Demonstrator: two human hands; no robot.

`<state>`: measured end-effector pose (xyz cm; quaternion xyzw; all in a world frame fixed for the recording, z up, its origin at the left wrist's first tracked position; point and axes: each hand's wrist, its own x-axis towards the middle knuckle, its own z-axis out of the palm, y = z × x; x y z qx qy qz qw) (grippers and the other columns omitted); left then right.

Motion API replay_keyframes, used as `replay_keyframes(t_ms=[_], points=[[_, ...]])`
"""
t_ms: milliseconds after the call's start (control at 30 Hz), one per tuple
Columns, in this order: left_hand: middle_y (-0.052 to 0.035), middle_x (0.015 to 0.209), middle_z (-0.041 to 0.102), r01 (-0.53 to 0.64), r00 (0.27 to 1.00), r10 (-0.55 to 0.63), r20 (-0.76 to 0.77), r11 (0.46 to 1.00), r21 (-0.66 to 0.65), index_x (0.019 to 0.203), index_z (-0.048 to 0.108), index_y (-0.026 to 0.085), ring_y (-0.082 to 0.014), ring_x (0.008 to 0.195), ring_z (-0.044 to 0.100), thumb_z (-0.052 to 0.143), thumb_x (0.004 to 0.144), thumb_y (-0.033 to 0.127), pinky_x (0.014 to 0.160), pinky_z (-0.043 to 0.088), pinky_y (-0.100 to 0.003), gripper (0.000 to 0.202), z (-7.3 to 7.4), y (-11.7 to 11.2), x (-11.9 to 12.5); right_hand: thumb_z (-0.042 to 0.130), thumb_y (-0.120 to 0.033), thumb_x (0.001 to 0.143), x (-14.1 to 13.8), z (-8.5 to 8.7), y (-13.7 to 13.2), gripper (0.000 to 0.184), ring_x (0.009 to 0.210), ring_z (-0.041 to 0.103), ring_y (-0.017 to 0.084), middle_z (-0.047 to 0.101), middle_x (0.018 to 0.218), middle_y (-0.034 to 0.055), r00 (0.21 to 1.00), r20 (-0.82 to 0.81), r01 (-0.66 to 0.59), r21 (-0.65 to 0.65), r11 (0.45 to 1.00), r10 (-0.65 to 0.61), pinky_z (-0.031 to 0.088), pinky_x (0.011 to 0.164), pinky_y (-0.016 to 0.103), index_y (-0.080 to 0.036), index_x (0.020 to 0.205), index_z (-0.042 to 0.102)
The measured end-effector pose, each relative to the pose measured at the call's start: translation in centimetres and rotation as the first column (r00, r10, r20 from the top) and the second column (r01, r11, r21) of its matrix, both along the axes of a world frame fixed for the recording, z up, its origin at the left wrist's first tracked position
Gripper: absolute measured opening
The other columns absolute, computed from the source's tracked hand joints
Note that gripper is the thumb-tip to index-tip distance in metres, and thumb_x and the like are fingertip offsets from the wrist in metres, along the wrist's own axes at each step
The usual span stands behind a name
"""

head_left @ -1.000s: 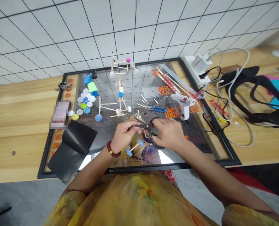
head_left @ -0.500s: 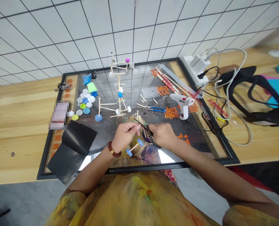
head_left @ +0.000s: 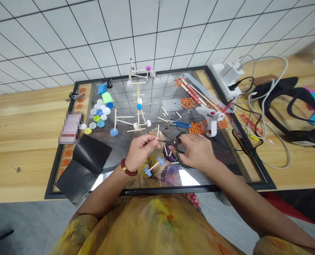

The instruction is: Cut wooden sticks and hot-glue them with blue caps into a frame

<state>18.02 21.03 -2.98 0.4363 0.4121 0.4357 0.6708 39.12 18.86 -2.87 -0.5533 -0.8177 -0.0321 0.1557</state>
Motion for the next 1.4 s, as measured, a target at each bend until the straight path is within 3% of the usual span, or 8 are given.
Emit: replay_keyframes(t_ms=[167,367,533,767,1033,1233,1400], points=[[-0.0057,0.08,0.074,0.003,0.987,0.032,-0.159,0.977,0.212,0.082,0.071,0.016,-0.0143,0.068,0.068,0.073,0.077,0.035,0.065,0.052,-0.027,0.02,0.2,-0.2,-0.2,0.051,-0.048,0.084,-0.8,0.4,-0.2,0.032,0.063,0.055,0.018,0.064,0.066,0.0047,0.999,0.034,-0.02,-0.049,0.999,0.022,0.026,0.064,0.03,-0.018,0.076,0.059],[-0.0042,0.072,0.073,0.038,0.95,0.095,-0.298,0.91,0.412,0.082,0.071,0.017,-0.0161,0.068,0.07,0.065,0.082,0.023,0.071,0.055,-0.029,0.009,0.2,-0.3,-0.3,0.052,-0.042,0.081,-1.2,0.5,-0.3,0.025,0.063,0.055,0.018,0.065,0.067,0.0048,0.998,0.044,-0.032,-0.108,0.994,0.037,0.024,0.063,0.03,-0.018,0.079,0.059],[-0.0039,0.07,0.074,0.061,0.933,0.115,-0.341,0.882,0.467,0.08,0.071,0.018,-0.0159,0.066,0.069,0.063,0.082,0.021,0.069,0.055,-0.028,0.009,0.3,-0.1,-0.5,0.051,-0.041,0.08,-1.4,0.7,-0.4,0.024,0.062,0.055,0.018,0.066,0.067,0.0053,0.998,0.042,-0.038,-0.161,0.986,0.045,0.024,0.062,0.03,-0.018,0.078,0.059],[-0.0034,0.07,0.073,0.083,0.924,0.117,-0.363,0.866,0.493,0.077,0.071,0.018,-0.0148,0.066,0.067,0.061,0.084,0.021,0.067,0.053,-0.027,0.012,0.4,-0.2,-0.7,0.048,-0.043,0.084,-1.5,1.3,-0.2,0.027,0.059,0.055,0.017,0.064,0.063,0.0032,0.997,0.012,-0.069,-0.245,0.967,0.075,0.025,0.061,0.029,-0.019,0.078,0.059],[-0.0042,0.068,0.071,0.096,0.915,0.098,-0.391,0.889,0.448,0.065,0.07,0.018,-0.0139,0.065,0.064,0.064,0.085,0.03,0.064,0.05,-0.026,0.024,1.1,-0.3,-0.8,0.049,-0.035,0.081,-2.1,0.6,-0.3,0.021,0.053,0.051,0.017,0.064,0.057,0.0054,0.994,0.099,-0.027,-0.217,0.976,0.049,0.018,0.057,0.031,-0.019,0.074,0.061],[-0.0043,0.07,0.073,0.009,0.968,0.057,-0.246,0.966,0.259,0.08,0.072,0.017,-0.0133,0.065,0.063,0.066,0.083,0.042,0.066,0.051,-0.027,0.025,0.4,-0.2,-0.7,0.053,-0.035,0.077,-1.8,0.7,-0.2,0.017,0.057,0.055,0.017,0.066,0.061,0.004,0.996,0.072,0.058,-0.208,0.976,-0.044,0.017,0.056,0.029,-0.02,0.075,0.062],[-0.0035,0.069,0.073,-0.015,0.958,0.099,-0.269,0.954,0.3,0.084,0.071,0.018,-0.0144,0.063,0.064,0.068,0.081,0.041,0.066,0.053,-0.029,0.023,0.1,-0.1,-0.9,0.051,-0.038,0.082,-2.3,0.8,-0.3,0.022,0.059,0.055,0.017,0.067,0.065,0.0048,0.997,0.075,0.022,-0.215,0.976,-0.006,0.021,0.059,0.029,-0.019,0.08,0.062]])
